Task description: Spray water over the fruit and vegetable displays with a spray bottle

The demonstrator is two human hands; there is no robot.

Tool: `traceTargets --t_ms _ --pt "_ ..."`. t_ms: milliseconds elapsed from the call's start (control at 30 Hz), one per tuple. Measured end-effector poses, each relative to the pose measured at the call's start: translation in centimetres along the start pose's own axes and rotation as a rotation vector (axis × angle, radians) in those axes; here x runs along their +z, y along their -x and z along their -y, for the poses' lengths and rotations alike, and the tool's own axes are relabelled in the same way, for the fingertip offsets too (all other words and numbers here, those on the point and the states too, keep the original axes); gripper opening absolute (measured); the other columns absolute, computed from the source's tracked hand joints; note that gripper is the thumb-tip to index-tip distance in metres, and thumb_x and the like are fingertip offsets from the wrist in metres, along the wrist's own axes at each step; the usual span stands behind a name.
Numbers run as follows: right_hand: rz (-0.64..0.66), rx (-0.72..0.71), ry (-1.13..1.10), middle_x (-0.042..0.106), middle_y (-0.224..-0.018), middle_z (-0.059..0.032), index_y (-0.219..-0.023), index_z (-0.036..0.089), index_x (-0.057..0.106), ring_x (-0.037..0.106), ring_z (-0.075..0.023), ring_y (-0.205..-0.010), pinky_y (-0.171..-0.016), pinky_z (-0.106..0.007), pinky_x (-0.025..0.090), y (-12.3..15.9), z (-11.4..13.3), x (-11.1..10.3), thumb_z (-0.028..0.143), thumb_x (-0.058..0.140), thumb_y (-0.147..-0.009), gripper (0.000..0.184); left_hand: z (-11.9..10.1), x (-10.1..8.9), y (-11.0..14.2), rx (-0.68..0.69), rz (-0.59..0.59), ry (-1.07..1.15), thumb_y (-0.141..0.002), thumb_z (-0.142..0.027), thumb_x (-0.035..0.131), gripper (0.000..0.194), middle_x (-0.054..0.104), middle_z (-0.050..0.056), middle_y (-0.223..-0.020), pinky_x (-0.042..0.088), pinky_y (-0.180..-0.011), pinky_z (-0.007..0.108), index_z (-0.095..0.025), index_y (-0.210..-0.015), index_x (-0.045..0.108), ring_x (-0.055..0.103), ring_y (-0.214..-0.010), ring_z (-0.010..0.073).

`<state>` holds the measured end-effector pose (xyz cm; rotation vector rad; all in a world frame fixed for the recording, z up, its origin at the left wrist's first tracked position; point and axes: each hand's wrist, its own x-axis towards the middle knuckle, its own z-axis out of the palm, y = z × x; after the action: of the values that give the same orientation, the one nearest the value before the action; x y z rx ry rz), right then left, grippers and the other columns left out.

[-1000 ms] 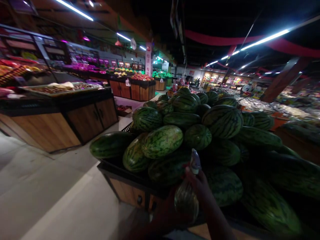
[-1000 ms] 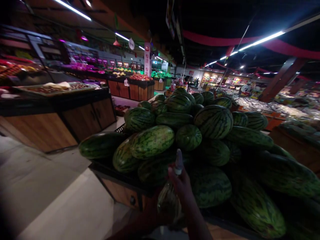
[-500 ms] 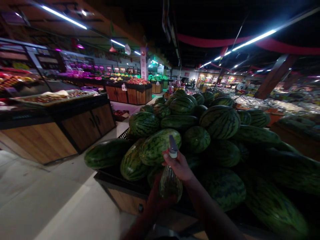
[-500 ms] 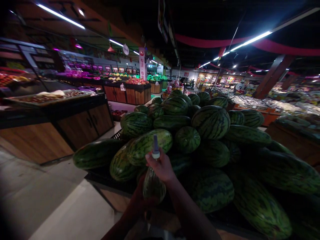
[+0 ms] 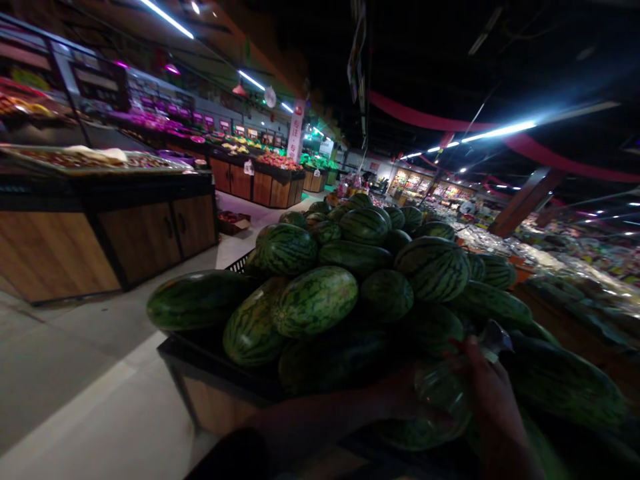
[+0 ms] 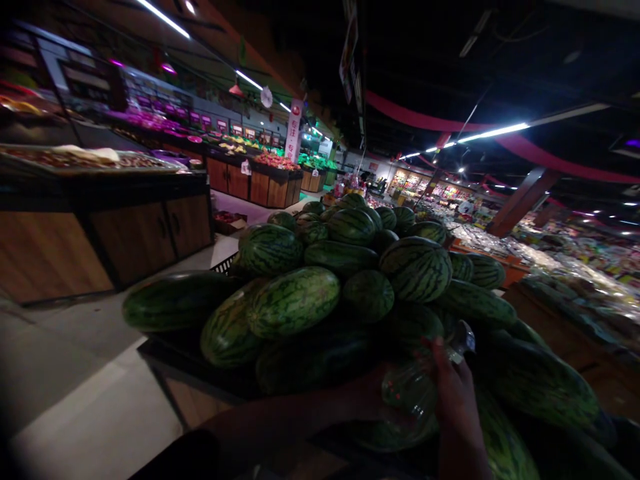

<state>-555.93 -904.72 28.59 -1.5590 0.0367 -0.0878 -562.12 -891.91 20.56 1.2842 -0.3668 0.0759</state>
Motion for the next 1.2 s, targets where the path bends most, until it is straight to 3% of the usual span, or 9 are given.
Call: traceTargets --t_ms 133,300,467,567,767,867,967,1100,1200 --pt "0.034 -0.009 -0.038 0.076 -0.081 -0.0056 -0.091 0.017 0.071 0.068 -0.0215 -0.060 -0.052 -0.031 0.051 -0.8 1.4 2.0 0.064 0.087 -0.058 0.060 -0.6 -1.0 -0.7 -0.013 0.019 0.046 -0.050 -0.044 0.096 0.051 0.069 0.001 -0.084 0.051 -0.087 0.041 -0.017 -0.088 0.076 0.060 -0.080 0.0217" --pt "0.229 -0.048 -0.123 0.075 -0.078 -0.0035 -0.084 0.019 0.067 0.068 -0.0207 -0.059 -0.053 -0.031 0.055 -0.6 2.8 9.1 0.062 0.093 -0.049 0.061 -2.9 -4.8 1.4 0.060 -0.138 0.050 -0.055 -0.051 0.096 0.061 0.071 0.004 -0.089 0.051 -0.083 0.036 -0.014 -0.098 0.073 0.061 -0.082 0.0202" --pt "0.553 -0.120 -0.106 0.072 -0.080 -0.0019 -0.084 0.020 0.066 0.068 -0.0189 -0.065 -0.061 -0.034 0.061 2.0 4.4 17.4 0.067 0.091 -0.056 0.060 -5.3 -8.2 6.3 0.108 -0.565 -0.008 -0.057 -0.051 0.095 0.077 0.073 0.010 -0.113 0.053 -0.093 0.042 -0.020 -0.121 0.065 0.066 -0.105 0.0300" --pt "0.760 -0.136 -0.129 0.066 -0.077 0.0010 -0.081 0.021 0.063 0.065 -0.0182 -0.069 -0.063 -0.034 0.061 4.9 5.6 21.6 0.066 0.091 -0.056 0.058 -6.6 -9.3 9.4 0.108 -0.775 -0.045 -0.064 -0.049 0.091 0.075 0.073 0.008 -0.115 0.054 -0.094 0.043 -0.021 -0.127 0.060 0.068 -0.106 0.0299" --pt "1.037 -0.208 -0.099 0.058 -0.070 0.0052 -0.081 0.023 0.058 0.059 -0.0145 -0.060 -0.060 -0.034 0.057 9.8 7.4 26.4 0.060 0.087 -0.065 0.050 -9.0 -10.4 13.1 0.206 -1.032 -0.121 -0.064 -0.052 0.090 0.079 0.073 0.009 -0.118 0.054 -0.100 0.044 -0.020 -0.129 0.058 0.068 -0.113 0.0309" --pt "1.044 -0.207 -0.105 0.057 -0.068 0.0052 -0.079 0.023 0.056 0.059 -0.0150 -0.059 -0.059 -0.034 0.056 10.1 7.4 26.7 0.063 0.087 -0.064 0.052 -9.2 -10.5 13.5 0.158 -1.071 -0.125 -0.064 -0.053 0.090 0.082 0.073 0.009 -0.120 0.056 -0.099 0.045 -0.020 -0.132 0.057 0.069 -0.114 0.0326" --pt "0.951 -0.183 -0.206 0.060 -0.071 0.0040 -0.082 0.022 0.059 0.060 -0.0164 -0.064 -0.061 -0.034 0.058 9.0 6.8 24.8 0.067 0.087 -0.061 0.057 -8.8 -10.0 12.8 0.145 -0.994 -0.144 -0.065 -0.050 0.090 0.082 0.074 0.010 -0.119 0.055 -0.098 0.044 -0.019 -0.132 0.055 0.069 -0.111 0.0320" --pt "0.716 -0.136 -0.255 0.068 -0.077 0.0005 -0.084 0.020 0.066 0.064 -0.0163 -0.066 -0.066 -0.033 0.060 5.9 5.3 19.5 0.066 0.090 -0.061 0.057 -7.7 -8.6 10.4 0.153 -0.677 -0.172 -0.067 -0.044 0.090 0.078 0.072 0.010 -0.124 0.054 -0.098 0.044 -0.020 -0.133 0.055 0.067 -0.112 0.0319" --pt "0.457 -0.072 -0.234 0.076 -0.088 -0.0056 -0.090 0.019 0.070 0.069 -0.0202 -0.065 -0.056 -0.031 0.057 3.5 4.1 14.4 0.067 0.090 -0.059 0.060 -6.8 -7.0 7.8 0.054 -0.435 -0.133 -0.062 -0.042 0.094 0.084 0.069 0.013 -0.131 0.053 -0.098 0.045 -0.020 -0.133 0.055 0.065 -0.118 0.0356"
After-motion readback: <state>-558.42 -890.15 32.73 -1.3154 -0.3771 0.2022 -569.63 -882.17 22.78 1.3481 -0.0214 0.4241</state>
